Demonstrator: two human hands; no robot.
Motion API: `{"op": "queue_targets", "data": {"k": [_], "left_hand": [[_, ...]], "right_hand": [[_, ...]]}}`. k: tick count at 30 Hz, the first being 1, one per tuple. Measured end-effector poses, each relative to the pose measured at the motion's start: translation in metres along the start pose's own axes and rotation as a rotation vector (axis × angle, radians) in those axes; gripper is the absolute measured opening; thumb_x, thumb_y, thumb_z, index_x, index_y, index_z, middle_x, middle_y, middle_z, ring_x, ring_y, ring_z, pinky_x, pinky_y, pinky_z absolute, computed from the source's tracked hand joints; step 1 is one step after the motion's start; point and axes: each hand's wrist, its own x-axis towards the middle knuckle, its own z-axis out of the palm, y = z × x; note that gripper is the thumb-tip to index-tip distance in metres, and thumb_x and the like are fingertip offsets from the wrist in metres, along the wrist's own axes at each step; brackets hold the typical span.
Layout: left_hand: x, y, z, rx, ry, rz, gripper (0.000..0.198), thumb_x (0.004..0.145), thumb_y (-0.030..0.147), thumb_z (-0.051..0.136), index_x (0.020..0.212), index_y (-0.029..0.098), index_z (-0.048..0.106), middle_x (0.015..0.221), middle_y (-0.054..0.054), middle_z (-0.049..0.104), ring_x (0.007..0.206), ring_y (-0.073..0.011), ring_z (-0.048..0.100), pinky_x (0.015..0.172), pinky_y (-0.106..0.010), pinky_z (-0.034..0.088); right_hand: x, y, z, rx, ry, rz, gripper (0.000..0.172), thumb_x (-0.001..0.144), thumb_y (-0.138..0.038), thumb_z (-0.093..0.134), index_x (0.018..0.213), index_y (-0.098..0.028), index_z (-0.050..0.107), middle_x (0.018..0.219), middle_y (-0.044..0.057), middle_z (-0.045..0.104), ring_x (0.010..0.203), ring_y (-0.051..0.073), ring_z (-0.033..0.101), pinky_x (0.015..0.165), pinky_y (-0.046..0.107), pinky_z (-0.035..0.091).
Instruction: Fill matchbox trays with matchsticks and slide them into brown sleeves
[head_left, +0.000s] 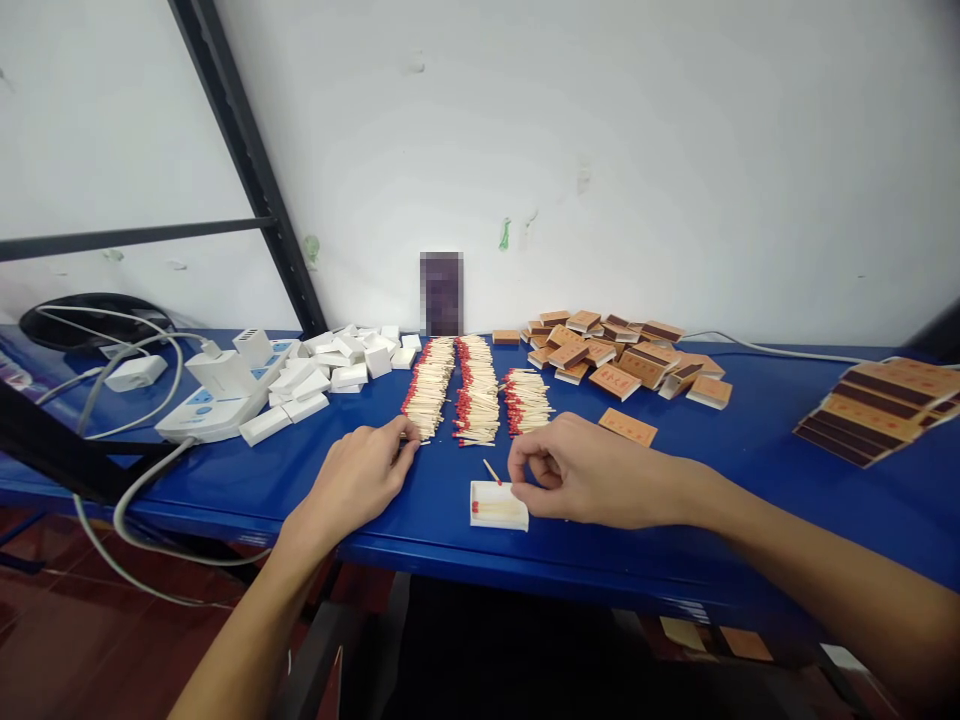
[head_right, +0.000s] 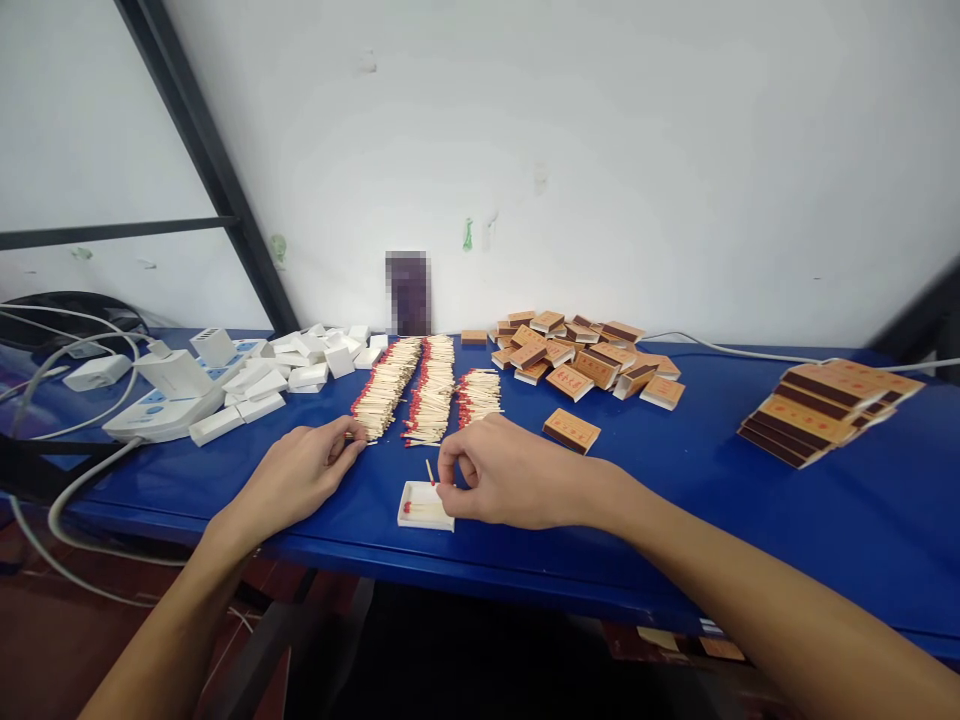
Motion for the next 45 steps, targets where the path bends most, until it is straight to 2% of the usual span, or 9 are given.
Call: {"op": "queue_targets", "data": {"k": [5, 8, 14, 18, 22, 25, 29, 37, 45], "left_hand": [[-0.005, 0.013, -0.006, -0.157, 0.036, 0.083, 0.021, 0.101, 0.036, 0.036, 0.100, 0.023, 0.052, 0.068, 0.002, 0.063, 0.060, -0.0198, 0.058, 0.060, -0.029, 0.032], [-0.014, 0.033, -0.010, -0.272, -0.011, 0.197, 0.022, 0.102, 0.037, 0.036, 0.100, 0.024, 0.054, 0.061, 0.005, 0.058, 0.056, -0.0177, 0.053, 0.060, -0.028, 0.034], [-0.027, 0.060, -0.003, -0.170, -0.066, 0.332, 0.025, 0.102, 0.037, 0.037, 0.107, 0.025, 0.058, 0.070, 0.001, 0.061, 0.068, -0.0197, 0.053, 0.069, -0.031, 0.037], [-0.021, 0.046, -0.007, -0.207, 0.068, 0.275, 0.025, 0.101, 0.037, 0.041, 0.109, 0.024, 0.061, 0.071, 0.001, 0.064, 0.072, -0.0195, 0.056, 0.074, -0.032, 0.037], [-0.007, 0.016, -0.012, -0.081, 0.221, 0.150, 0.030, 0.097, 0.035, 0.047, 0.079, 0.020, 0.065, 0.071, 0.000, 0.064, 0.072, -0.0192, 0.056, 0.075, -0.035, 0.033], [-0.001, -0.001, -0.013, -0.072, 0.183, 0.074, 0.033, 0.095, 0.037, 0.049, 0.072, 0.019, 0.064, 0.066, 0.000, 0.061, 0.065, -0.0178, 0.054, 0.068, -0.032, 0.033], [-0.002, -0.010, -0.014, -0.128, 0.111, 0.029, 0.023, 0.094, 0.040, 0.052, 0.090, 0.022, 0.066, 0.060, 0.004, 0.054, 0.057, -0.0161, 0.051, 0.058, -0.028, 0.029], [-0.001, -0.014, -0.012, -0.072, 0.039, 0.073, 0.014, 0.094, 0.033, 0.052, 0.091, 0.025, 0.063, 0.069, 0.003, 0.059, 0.065, -0.0178, 0.056, 0.059, -0.028, 0.030], [-0.001, -0.012, -0.011, -0.049, 0.045, 0.075, 0.014, 0.096, 0.031, 0.050, 0.093, 0.026, 0.062, 0.072, 0.002, 0.061, 0.068, -0.0194, 0.059, 0.060, -0.028, 0.032]], "right_hand": [[0.006, 0.015, 0.003, -0.087, 0.113, -0.057, 0.012, 0.087, -0.018, 0.055, 0.092, -0.019, 0.066, 0.057, -0.006, 0.050, 0.052, 0.011, 0.045, 0.053, 0.024, 0.032], [0.012, 0.023, 0.007, -0.107, 0.058, -0.166, 0.025, 0.092, -0.017, 0.051, 0.112, -0.021, 0.065, 0.072, -0.002, 0.063, 0.064, 0.014, 0.054, 0.060, 0.025, 0.036], [0.021, 0.031, 0.012, -0.072, -0.053, -0.295, 0.023, 0.099, -0.020, 0.045, 0.100, -0.020, 0.068, 0.088, 0.003, 0.070, 0.081, 0.017, 0.061, 0.073, 0.027, 0.042], [0.018, 0.032, 0.007, -0.067, 0.064, -0.253, 0.019, 0.098, -0.027, 0.050, 0.097, -0.019, 0.067, 0.085, 0.003, 0.067, 0.074, 0.015, 0.057, 0.069, 0.027, 0.040], [0.011, 0.018, 0.003, -0.018, 0.147, -0.200, 0.023, 0.097, -0.035, 0.053, 0.083, -0.019, 0.063, 0.064, -0.004, 0.051, 0.056, 0.011, 0.042, 0.055, 0.024, 0.033], [0.008, 0.007, 0.008, -0.044, 0.104, -0.218, 0.026, 0.093, -0.035, 0.057, 0.074, -0.019, 0.058, 0.064, -0.004, 0.048, 0.057, 0.011, 0.040, 0.056, 0.024, 0.031], [0.010, 0.004, 0.012, -0.132, 0.089, -0.192, 0.027, 0.091, -0.036, 0.059, 0.071, -0.019, 0.056, 0.065, -0.004, 0.049, 0.059, 0.011, 0.043, 0.058, 0.025, 0.031], [0.028, 0.026, 0.019, -0.298, 0.171, -0.164, 0.017, 0.097, -0.022, 0.049, 0.105, -0.018, 0.064, 0.087, 0.005, 0.066, 0.080, 0.019, 0.059, 0.071, 0.030, 0.040], [0.038, 0.030, 0.026, -0.340, 0.132, -0.084, 0.017, 0.099, -0.021, 0.046, 0.091, -0.018, 0.061, 0.091, 0.007, 0.068, 0.085, 0.021, 0.061, 0.073, 0.031, 0.042]]}}
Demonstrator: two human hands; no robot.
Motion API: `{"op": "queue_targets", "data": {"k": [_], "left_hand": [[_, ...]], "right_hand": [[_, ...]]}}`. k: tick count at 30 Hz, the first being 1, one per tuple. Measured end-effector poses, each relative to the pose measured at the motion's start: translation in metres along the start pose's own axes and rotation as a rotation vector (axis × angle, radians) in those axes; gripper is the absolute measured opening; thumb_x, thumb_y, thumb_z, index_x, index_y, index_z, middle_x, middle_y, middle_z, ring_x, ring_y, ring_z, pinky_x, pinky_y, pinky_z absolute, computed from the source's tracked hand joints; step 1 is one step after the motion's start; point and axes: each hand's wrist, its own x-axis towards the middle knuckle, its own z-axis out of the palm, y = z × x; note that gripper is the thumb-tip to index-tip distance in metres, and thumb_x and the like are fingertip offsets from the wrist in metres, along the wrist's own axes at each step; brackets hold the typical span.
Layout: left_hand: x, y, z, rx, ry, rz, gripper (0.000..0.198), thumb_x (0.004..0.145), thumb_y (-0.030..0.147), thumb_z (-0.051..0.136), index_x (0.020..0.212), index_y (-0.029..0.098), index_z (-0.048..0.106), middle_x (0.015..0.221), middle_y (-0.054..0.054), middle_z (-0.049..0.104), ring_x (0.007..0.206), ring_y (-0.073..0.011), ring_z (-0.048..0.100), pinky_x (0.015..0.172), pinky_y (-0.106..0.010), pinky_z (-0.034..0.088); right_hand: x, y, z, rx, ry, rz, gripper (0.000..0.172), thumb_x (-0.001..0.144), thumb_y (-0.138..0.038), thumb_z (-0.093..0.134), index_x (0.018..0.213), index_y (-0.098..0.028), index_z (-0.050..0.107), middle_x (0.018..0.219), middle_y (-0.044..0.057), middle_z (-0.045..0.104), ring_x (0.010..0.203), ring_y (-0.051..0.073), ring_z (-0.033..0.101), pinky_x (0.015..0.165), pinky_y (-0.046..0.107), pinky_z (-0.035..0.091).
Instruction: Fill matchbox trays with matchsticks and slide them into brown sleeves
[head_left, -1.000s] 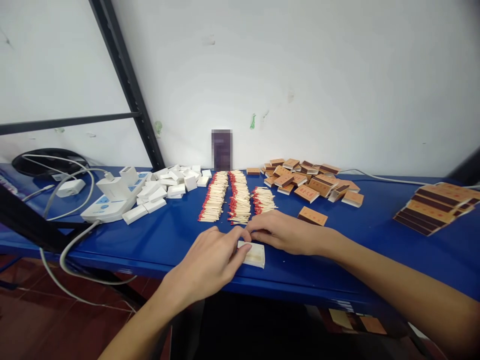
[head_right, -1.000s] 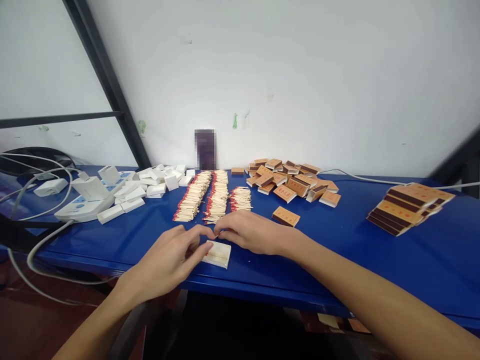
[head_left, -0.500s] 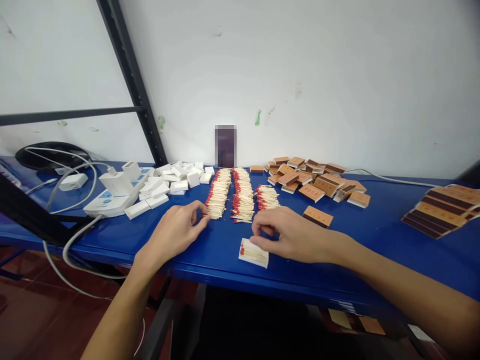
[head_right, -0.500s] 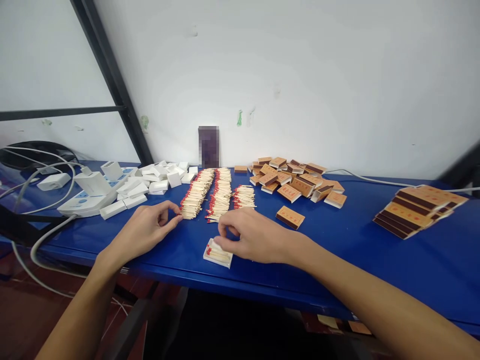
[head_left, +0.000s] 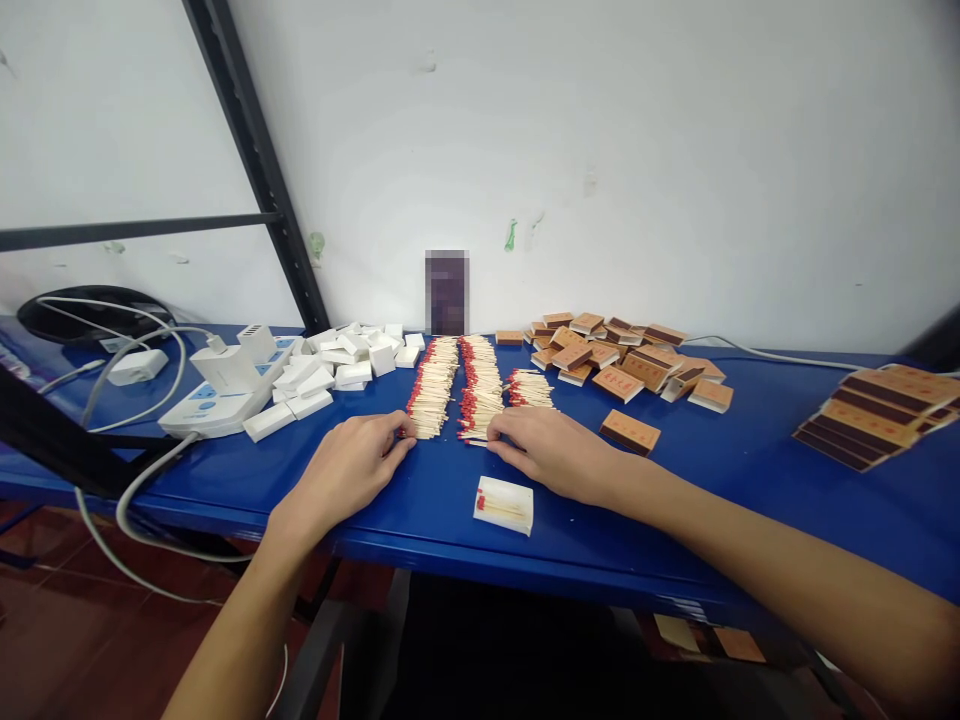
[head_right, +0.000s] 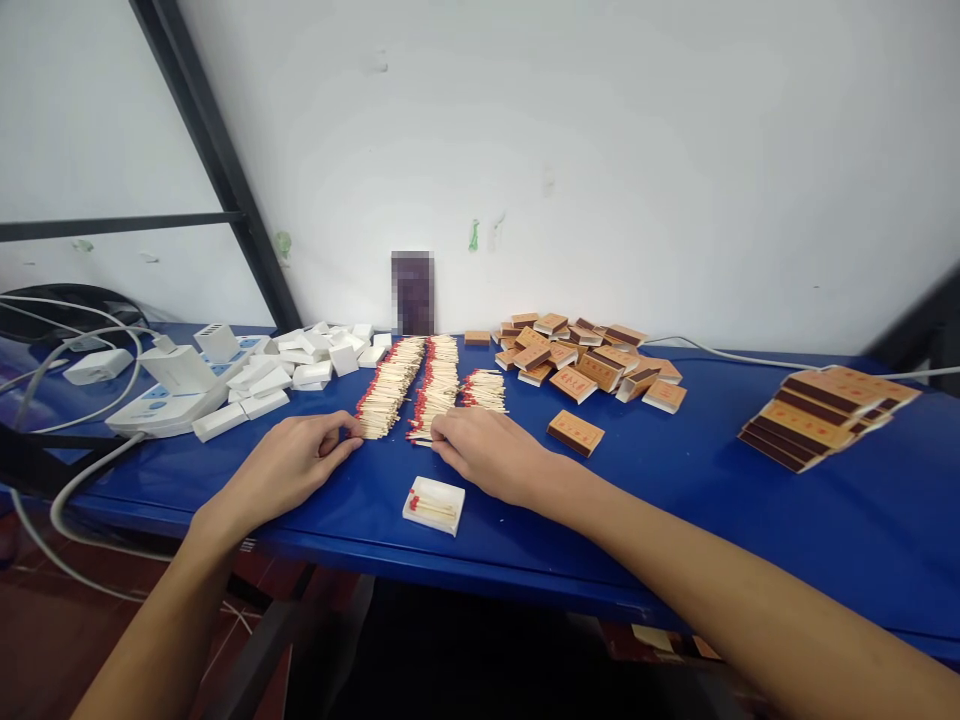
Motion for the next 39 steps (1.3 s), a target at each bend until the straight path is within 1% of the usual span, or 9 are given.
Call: {"op": "queue_targets", "data": {"k": [7, 12, 16, 21, 27, 31, 34, 37, 39], "left_hand": [[0.001, -0.001, 0.001, 0.027, 0.033, 0.005, 0.012, 0.096, 0.032, 0.050, 0.098, 0.025, 0.060, 0.074, 0.002, 0.060, 0.067, -0.0192, 0.058, 0.059, -0.028, 0.032], [0.002, -0.004, 0.004, 0.043, 0.051, 0.028, 0.015, 0.096, 0.030, 0.047, 0.100, 0.025, 0.060, 0.077, 0.001, 0.062, 0.069, -0.0190, 0.059, 0.060, -0.028, 0.034], [0.001, -0.004, 0.005, 0.026, 0.050, 0.058, 0.018, 0.097, 0.031, 0.045, 0.095, 0.024, 0.062, 0.078, 0.000, 0.063, 0.072, -0.0191, 0.060, 0.062, -0.028, 0.036], [0.001, -0.002, 0.005, 0.011, 0.054, 0.068, 0.021, 0.098, 0.031, 0.042, 0.098, 0.023, 0.062, 0.082, -0.001, 0.066, 0.075, -0.0202, 0.061, 0.064, -0.029, 0.038], [0.000, -0.002, 0.006, -0.008, 0.037, 0.080, 0.020, 0.100, 0.030, 0.040, 0.091, 0.022, 0.057, 0.086, -0.002, 0.067, 0.078, -0.0209, 0.062, 0.066, -0.030, 0.039], [0.000, -0.004, 0.007, -0.039, 0.027, 0.073, 0.023, 0.102, 0.034, 0.036, 0.094, 0.022, 0.055, 0.091, -0.003, 0.067, 0.084, -0.0218, 0.063, 0.070, -0.031, 0.041], [0.000, -0.005, 0.008, -0.065, 0.020, 0.071, 0.024, 0.103, 0.035, 0.034, 0.098, 0.022, 0.054, 0.098, -0.004, 0.068, 0.088, -0.0226, 0.064, 0.074, -0.032, 0.042], [0.000, -0.006, 0.008, -0.071, 0.000, 0.067, 0.024, 0.103, 0.035, 0.034, 0.099, 0.022, 0.054, 0.101, -0.004, 0.068, 0.091, -0.0229, 0.064, 0.076, -0.033, 0.042], [0.000, -0.005, 0.007, -0.066, -0.009, 0.069, 0.024, 0.102, 0.035, 0.037, 0.098, 0.022, 0.056, 0.098, -0.004, 0.068, 0.090, -0.0226, 0.064, 0.076, -0.032, 0.042]], "right_hand": [[-0.003, -0.002, -0.002, 0.017, -0.001, 0.038, 0.011, 0.094, -0.017, 0.049, 0.086, -0.019, 0.056, 0.084, 0.004, 0.065, 0.076, 0.019, 0.057, 0.066, 0.029, 0.038], [-0.008, -0.003, -0.011, 0.090, 0.011, 0.054, 0.011, 0.094, -0.020, 0.048, 0.084, -0.020, 0.054, 0.075, 0.000, 0.058, 0.065, 0.014, 0.048, 0.060, 0.027, 0.034], [-0.015, -0.013, -0.022, 0.182, 0.005, 0.070, 0.013, 0.094, -0.023, 0.049, 0.082, -0.020, 0.054, 0.069, -0.002, 0.052, 0.061, 0.013, 0.044, 0.059, 0.026, 0.033], [-0.028, -0.027, -0.032, 0.290, -0.030, 0.038, 0.016, 0.092, -0.026, 0.053, 0.077, -0.020, 0.056, 0.060, -0.005, 0.045, 0.054, 0.011, 0.040, 0.052, 0.024, 0.032], [-0.027, -0.022, -0.026, 0.256, -0.019, 0.009, 0.021, 0.092, -0.028, 0.053, 0.073, -0.020, 0.055, 0.060, -0.004, 0.047, 0.053, 0.011, 0.041, 0.051, 0.025, 0.030], [-0.016, -0.010, -0.016, 0.170, 0.029, 0.000, 0.012, 0.094, -0.023, 0.052, 0.091, -0.018, 0.063, 0.065, -0.003, 0.052, 0.058, 0.012, 0.045, 0.059, 0.026, 0.034], [-0.015, -0.007, -0.014, 0.187, 0.043, -0.059, 0.016, 0.096, -0.027, 0.051, 0.096, -0.018, 0.065, 0.072, 0.000, 0.057, 0.064, 0.014, 0.051, 0.064, 0.028, 0.038], [-0.023, -0.013, -0.017, 0.264, 0.052, -0.159, 0.021, 0.097, -0.033, 0.052, 0.105, -0.019, 0.065, 0.093, 0.005, 0.063, 0.083, 0.018, 0.058, 0.075, 0.030, 0.044], [-0.030, -0.020, -0.019, 0.291, 0.011, -0.217, 0.031, 0.093, -0.039, 0.060, 0.118, -0.022, 0.063, 0.112, 0.008, 0.060, 0.098, 0.021, 0.058, 0.085, 0.033, 0.046]]}}
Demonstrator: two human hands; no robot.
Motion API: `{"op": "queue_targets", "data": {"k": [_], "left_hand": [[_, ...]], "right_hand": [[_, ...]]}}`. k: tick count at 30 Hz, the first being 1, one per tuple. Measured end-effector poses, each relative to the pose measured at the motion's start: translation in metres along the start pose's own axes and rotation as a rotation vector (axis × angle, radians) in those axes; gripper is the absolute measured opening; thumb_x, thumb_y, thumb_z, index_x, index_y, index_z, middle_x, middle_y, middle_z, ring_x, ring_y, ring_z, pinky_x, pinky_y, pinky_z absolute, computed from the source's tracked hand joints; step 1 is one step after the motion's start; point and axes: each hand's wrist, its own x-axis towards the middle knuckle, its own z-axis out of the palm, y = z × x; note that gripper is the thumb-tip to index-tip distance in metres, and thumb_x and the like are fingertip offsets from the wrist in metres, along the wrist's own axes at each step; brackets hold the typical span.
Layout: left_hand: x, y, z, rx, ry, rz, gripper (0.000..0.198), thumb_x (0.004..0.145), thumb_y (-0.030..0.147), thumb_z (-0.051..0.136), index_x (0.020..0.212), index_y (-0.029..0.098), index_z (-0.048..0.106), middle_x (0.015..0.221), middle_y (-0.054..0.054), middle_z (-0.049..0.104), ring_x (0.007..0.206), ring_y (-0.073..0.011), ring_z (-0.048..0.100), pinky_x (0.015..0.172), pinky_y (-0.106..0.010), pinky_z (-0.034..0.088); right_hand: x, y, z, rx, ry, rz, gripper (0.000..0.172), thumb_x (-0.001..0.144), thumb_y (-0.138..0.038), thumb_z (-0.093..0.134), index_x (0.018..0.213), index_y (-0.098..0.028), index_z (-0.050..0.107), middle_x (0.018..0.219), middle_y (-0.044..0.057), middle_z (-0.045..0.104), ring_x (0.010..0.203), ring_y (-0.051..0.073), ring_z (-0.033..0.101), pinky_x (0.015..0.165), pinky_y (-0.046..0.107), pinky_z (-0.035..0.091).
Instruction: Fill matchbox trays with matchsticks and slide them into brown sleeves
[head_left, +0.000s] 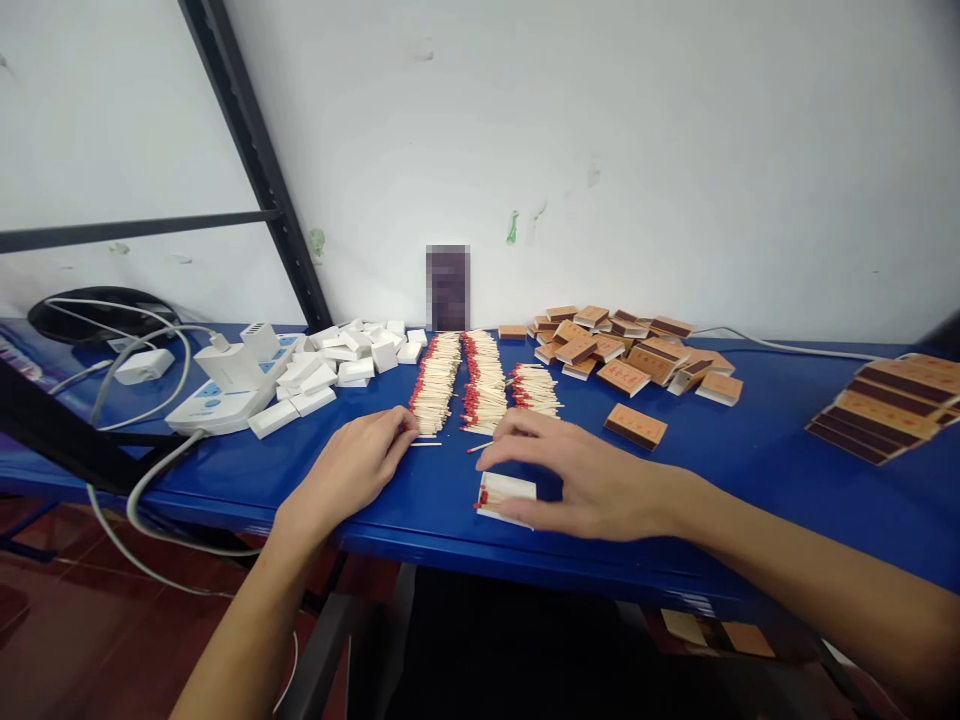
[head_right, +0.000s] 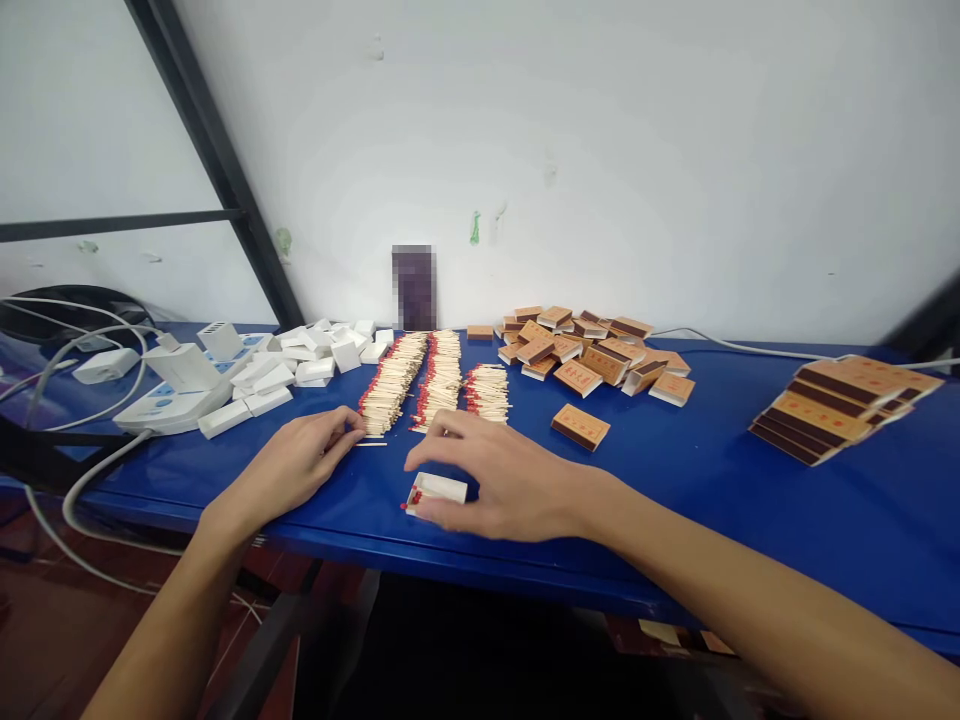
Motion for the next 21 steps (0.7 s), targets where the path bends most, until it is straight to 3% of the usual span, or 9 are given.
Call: {"op": "queue_targets", "data": {"k": [3, 9, 15, 18, 21], "left_hand": [[-0.002, 0.002, -0.003, -0.013, 0.006, 0.004, 0.024, 0.101, 0.036, 0.040, 0.093, 0.022, 0.058, 0.088, -0.002, 0.066, 0.082, -0.0205, 0.062, 0.072, -0.031, 0.040], [-0.006, 0.008, -0.008, -0.075, -0.026, 0.018, 0.025, 0.095, 0.043, 0.050, 0.088, 0.022, 0.061, 0.073, 0.002, 0.059, 0.066, -0.0165, 0.054, 0.061, -0.028, 0.036], [-0.005, 0.008, -0.006, -0.145, -0.066, 0.031, 0.027, 0.098, 0.038, 0.043, 0.089, 0.020, 0.061, 0.086, -0.002, 0.065, 0.076, -0.0183, 0.058, 0.067, -0.029, 0.040], [-0.005, 0.007, -0.005, -0.158, -0.062, 0.045, 0.027, 0.099, 0.037, 0.041, 0.089, 0.020, 0.059, 0.088, -0.002, 0.065, 0.079, -0.0184, 0.058, 0.070, -0.029, 0.041], [-0.005, 0.010, -0.005, -0.176, -0.022, 0.062, 0.024, 0.100, 0.034, 0.041, 0.089, 0.020, 0.056, 0.087, -0.001, 0.063, 0.080, -0.0176, 0.057, 0.072, -0.029, 0.041]], "right_hand": [[-0.006, -0.007, 0.003, -0.007, -0.078, -0.032, 0.045, 0.087, -0.036, 0.068, 0.129, -0.025, 0.059, 0.126, 0.011, 0.054, 0.107, 0.024, 0.056, 0.090, 0.037, 0.047], [-0.006, -0.001, 0.008, 0.023, -0.121, -0.050, 0.028, 0.092, -0.021, 0.058, 0.119, -0.025, 0.066, 0.120, 0.008, 0.057, 0.094, 0.018, 0.060, 0.081, 0.031, 0.050], [-0.007, 0.004, 0.011, 0.090, -0.039, -0.050, 0.027, 0.088, -0.022, 0.065, 0.115, -0.025, 0.067, 0.122, 0.007, 0.058, 0.106, 0.019, 0.061, 0.092, 0.033, 0.049], [-0.007, 0.002, 0.010, 0.038, -0.070, -0.062, 0.034, 0.091, -0.022, 0.061, 0.125, -0.027, 0.063, 0.128, 0.008, 0.055, 0.102, 0.019, 0.061, 0.087, 0.032, 0.051], [-0.006, 0.000, 0.009, -0.017, -0.112, -0.089, 0.029, 0.094, -0.021, 0.057, 0.121, -0.027, 0.066, 0.127, 0.009, 0.055, 0.096, 0.017, 0.061, 0.082, 0.031, 0.051]]}}
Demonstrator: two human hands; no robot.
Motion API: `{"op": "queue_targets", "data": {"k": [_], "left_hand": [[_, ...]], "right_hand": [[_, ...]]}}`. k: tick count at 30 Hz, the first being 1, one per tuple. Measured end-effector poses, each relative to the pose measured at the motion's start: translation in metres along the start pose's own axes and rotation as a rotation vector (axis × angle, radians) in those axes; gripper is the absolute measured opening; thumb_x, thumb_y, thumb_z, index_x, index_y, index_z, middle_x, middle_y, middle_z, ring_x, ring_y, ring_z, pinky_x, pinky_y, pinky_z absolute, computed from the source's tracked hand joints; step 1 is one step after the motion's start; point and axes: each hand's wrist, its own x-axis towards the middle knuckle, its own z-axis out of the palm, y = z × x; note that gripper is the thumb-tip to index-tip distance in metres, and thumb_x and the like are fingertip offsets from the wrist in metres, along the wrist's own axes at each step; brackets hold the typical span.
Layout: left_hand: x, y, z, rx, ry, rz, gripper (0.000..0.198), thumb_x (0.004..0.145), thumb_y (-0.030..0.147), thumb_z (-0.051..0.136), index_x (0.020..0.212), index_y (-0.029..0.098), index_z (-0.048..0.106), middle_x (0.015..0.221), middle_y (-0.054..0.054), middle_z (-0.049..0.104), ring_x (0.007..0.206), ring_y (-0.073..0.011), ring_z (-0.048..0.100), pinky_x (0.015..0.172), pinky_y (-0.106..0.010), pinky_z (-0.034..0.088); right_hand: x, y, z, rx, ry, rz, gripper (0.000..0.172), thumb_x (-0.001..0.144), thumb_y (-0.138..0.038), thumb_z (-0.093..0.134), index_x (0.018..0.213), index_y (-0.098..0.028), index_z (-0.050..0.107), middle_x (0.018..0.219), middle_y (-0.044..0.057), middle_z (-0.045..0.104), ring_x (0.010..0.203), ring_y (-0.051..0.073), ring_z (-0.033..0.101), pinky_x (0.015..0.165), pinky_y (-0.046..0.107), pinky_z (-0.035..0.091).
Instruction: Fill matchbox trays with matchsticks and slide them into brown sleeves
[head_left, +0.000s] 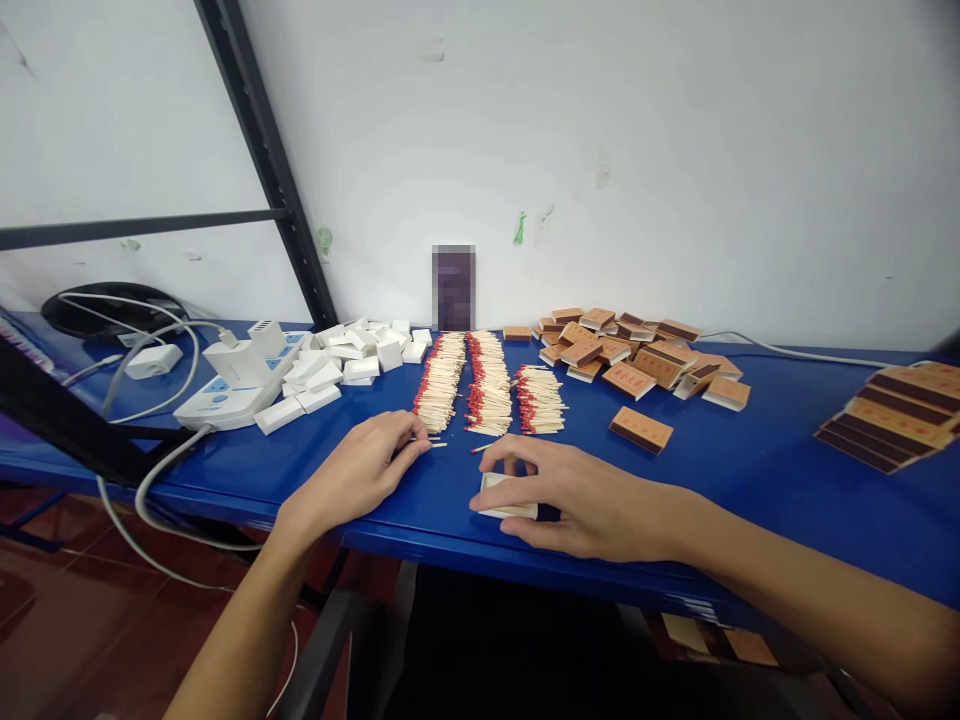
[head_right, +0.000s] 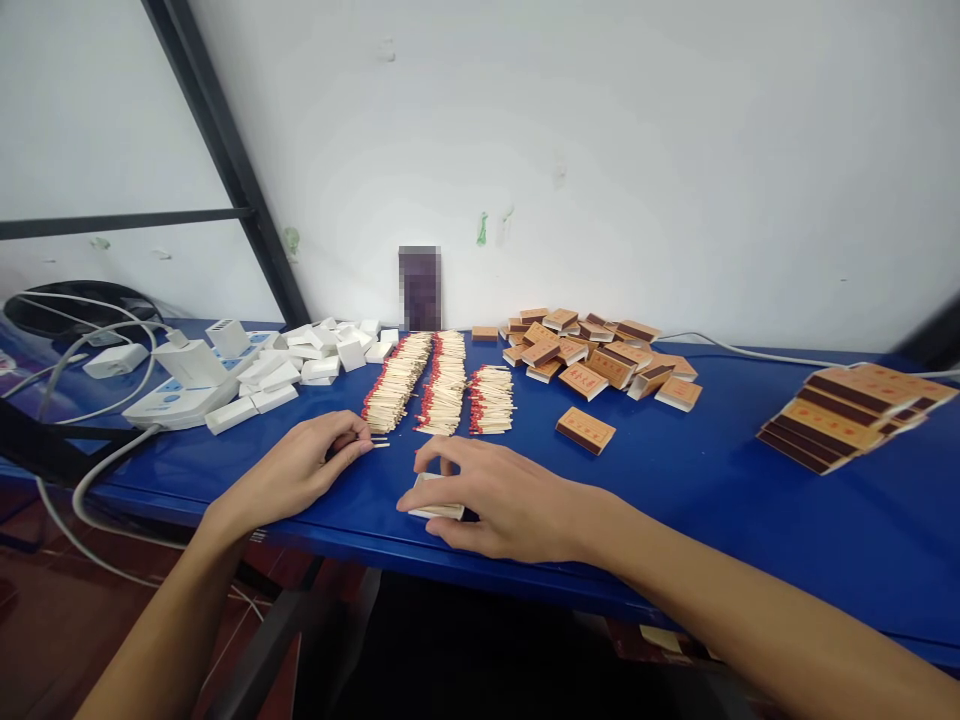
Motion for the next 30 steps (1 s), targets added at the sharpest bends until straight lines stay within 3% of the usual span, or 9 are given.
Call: {"op": "queue_targets", "data": {"k": [3, 7, 10, 13, 19, 25, 30], "left_hand": [[-0.002, 0.010, 0.001, -0.033, -0.001, 0.043, 0.023, 0.100, 0.035, 0.042, 0.090, 0.020, 0.056, 0.086, -0.001, 0.060, 0.080, -0.0171, 0.054, 0.074, -0.029, 0.042], [-0.005, 0.033, 0.005, -0.083, -0.051, 0.142, 0.020, 0.100, 0.035, 0.044, 0.094, 0.021, 0.058, 0.095, -0.004, 0.059, 0.094, -0.0200, 0.053, 0.086, -0.033, 0.043], [-0.007, 0.049, 0.011, -0.091, -0.046, 0.177, 0.018, 0.100, 0.033, 0.046, 0.095, 0.022, 0.058, 0.103, -0.005, 0.058, 0.101, -0.0209, 0.052, 0.090, -0.034, 0.043], [-0.005, 0.056, 0.018, -0.056, -0.040, 0.188, 0.018, 0.101, 0.033, 0.045, 0.096, 0.022, 0.059, 0.103, -0.005, 0.056, 0.102, -0.0206, 0.052, 0.092, -0.035, 0.043], [0.014, 0.044, 0.024, 0.093, 0.038, 0.140, 0.024, 0.103, 0.035, 0.041, 0.103, 0.020, 0.061, 0.102, -0.006, 0.059, 0.100, -0.0228, 0.054, 0.093, -0.039, 0.041], [0.031, 0.040, 0.026, 0.304, -0.047, 0.100, 0.020, 0.100, 0.029, 0.047, 0.096, 0.019, 0.064, 0.102, -0.008, 0.058, 0.101, -0.0263, 0.053, 0.088, -0.041, 0.041], [0.025, 0.043, 0.020, 0.235, -0.036, 0.121, 0.020, 0.101, 0.027, 0.043, 0.095, 0.018, 0.060, 0.101, -0.007, 0.058, 0.100, -0.0247, 0.052, 0.090, -0.041, 0.039]], "right_hand": [[0.000, 0.000, 0.001, 0.026, 0.025, 0.006, 0.026, 0.092, -0.023, 0.060, 0.118, -0.026, 0.066, 0.123, 0.008, 0.057, 0.096, 0.017, 0.061, 0.083, 0.030, 0.051], [-0.001, 0.004, -0.001, 0.048, 0.141, -0.004, 0.027, 0.088, -0.034, 0.067, 0.113, -0.023, 0.064, 0.118, 0.009, 0.062, 0.100, 0.020, 0.061, 0.087, 0.032, 0.050], [-0.005, 0.011, -0.011, -0.028, 0.312, 0.031, 0.014, 0.093, -0.034, 0.058, 0.094, -0.020, 0.062, 0.097, 0.007, 0.066, 0.086, 0.019, 0.061, 0.079, 0.032, 0.049], [-0.012, 0.023, -0.022, -0.133, 0.418, 0.115, 0.015, 0.095, -0.028, 0.050, 0.083, -0.020, 0.057, 0.075, 0.003, 0.062, 0.067, 0.016, 0.055, 0.064, 0.028, 0.044], [-0.029, 0.051, -0.024, -0.295, 0.320, 0.291, 0.011, 0.090, -0.025, 0.053, 0.084, -0.020, 0.061, 0.067, -0.001, 0.056, 0.058, 0.014, 0.051, 0.057, 0.027, 0.038], [-0.027, 0.062, -0.018, -0.314, 0.223, 0.332, 0.016, 0.095, -0.029, 0.050, 0.090, -0.019, 0.063, 0.073, 0.002, 0.059, 0.064, 0.016, 0.054, 0.060, 0.027, 0.038], [-0.025, 0.063, -0.019, -0.300, 0.177, 0.371, 0.014, 0.094, -0.024, 0.049, 0.087, -0.020, 0.060, 0.076, 0.002, 0.060, 0.065, 0.016, 0.054, 0.063, 0.027, 0.038]]}}
